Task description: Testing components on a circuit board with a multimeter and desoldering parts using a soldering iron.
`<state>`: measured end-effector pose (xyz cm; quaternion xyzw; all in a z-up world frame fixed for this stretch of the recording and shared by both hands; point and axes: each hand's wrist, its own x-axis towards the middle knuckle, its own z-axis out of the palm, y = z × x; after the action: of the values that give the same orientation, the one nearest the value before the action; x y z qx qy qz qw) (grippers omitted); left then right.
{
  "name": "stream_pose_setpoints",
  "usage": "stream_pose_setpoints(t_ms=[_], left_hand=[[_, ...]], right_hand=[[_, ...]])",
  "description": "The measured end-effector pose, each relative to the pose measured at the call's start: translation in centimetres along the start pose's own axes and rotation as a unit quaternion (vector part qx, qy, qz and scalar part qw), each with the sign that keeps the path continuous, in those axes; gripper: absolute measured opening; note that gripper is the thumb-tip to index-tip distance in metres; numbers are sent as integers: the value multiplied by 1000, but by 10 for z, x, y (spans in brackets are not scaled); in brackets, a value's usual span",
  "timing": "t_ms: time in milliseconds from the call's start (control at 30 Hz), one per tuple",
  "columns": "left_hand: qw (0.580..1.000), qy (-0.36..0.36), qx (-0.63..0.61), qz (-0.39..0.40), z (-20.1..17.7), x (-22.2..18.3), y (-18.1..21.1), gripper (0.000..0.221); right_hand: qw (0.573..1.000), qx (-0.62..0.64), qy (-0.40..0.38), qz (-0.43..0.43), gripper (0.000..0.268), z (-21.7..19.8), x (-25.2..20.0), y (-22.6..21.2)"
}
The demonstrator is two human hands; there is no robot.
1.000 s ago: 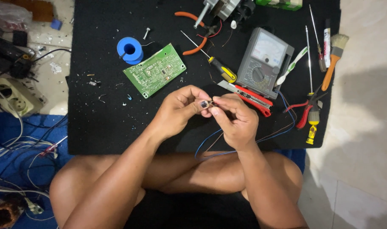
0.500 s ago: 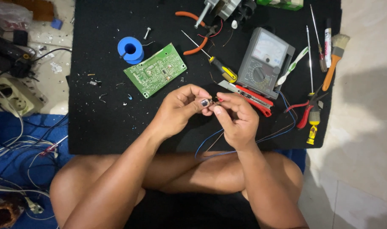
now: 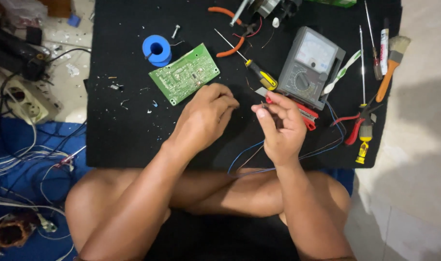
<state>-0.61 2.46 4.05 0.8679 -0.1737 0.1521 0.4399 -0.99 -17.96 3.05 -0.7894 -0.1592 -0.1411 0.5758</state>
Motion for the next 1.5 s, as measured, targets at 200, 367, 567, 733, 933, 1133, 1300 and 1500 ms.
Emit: stream_pose_setpoints(t_ms=[200,367,567,733,933,1133,1300,1500], left_hand=[[999,18,25,16,-9,-2,-7,13],[996,82,43,17,-34,0,-2,17],[997,78,-3,-6,-18,-5,-16,12],[995,-59,46,64,-16,1,17,8],[989,-78,99,76,-1,-3,5,4],[996,-32,73,28,-8,0,4,11],[974,101,198,43,-13,6,-2,16],[961,115,253,4,-1,6,-12,15]], right_hand=[[999,-27,-5,-32,32,-5,0,4],[999,-26,10,-36,29,-9,1,-1],[1000,-20,9,-16,28,-10,-1,1],[998,-56,13,5,29,-10,4,-8],[999,-52,-8,-8,28,-9,6,-1],[1000,-16,-4,-21,29,-8,7,1],[1000,-11,-4,-17,30,-9,6,0],[1000,-10,-4,-12,30,-8,6,2]])
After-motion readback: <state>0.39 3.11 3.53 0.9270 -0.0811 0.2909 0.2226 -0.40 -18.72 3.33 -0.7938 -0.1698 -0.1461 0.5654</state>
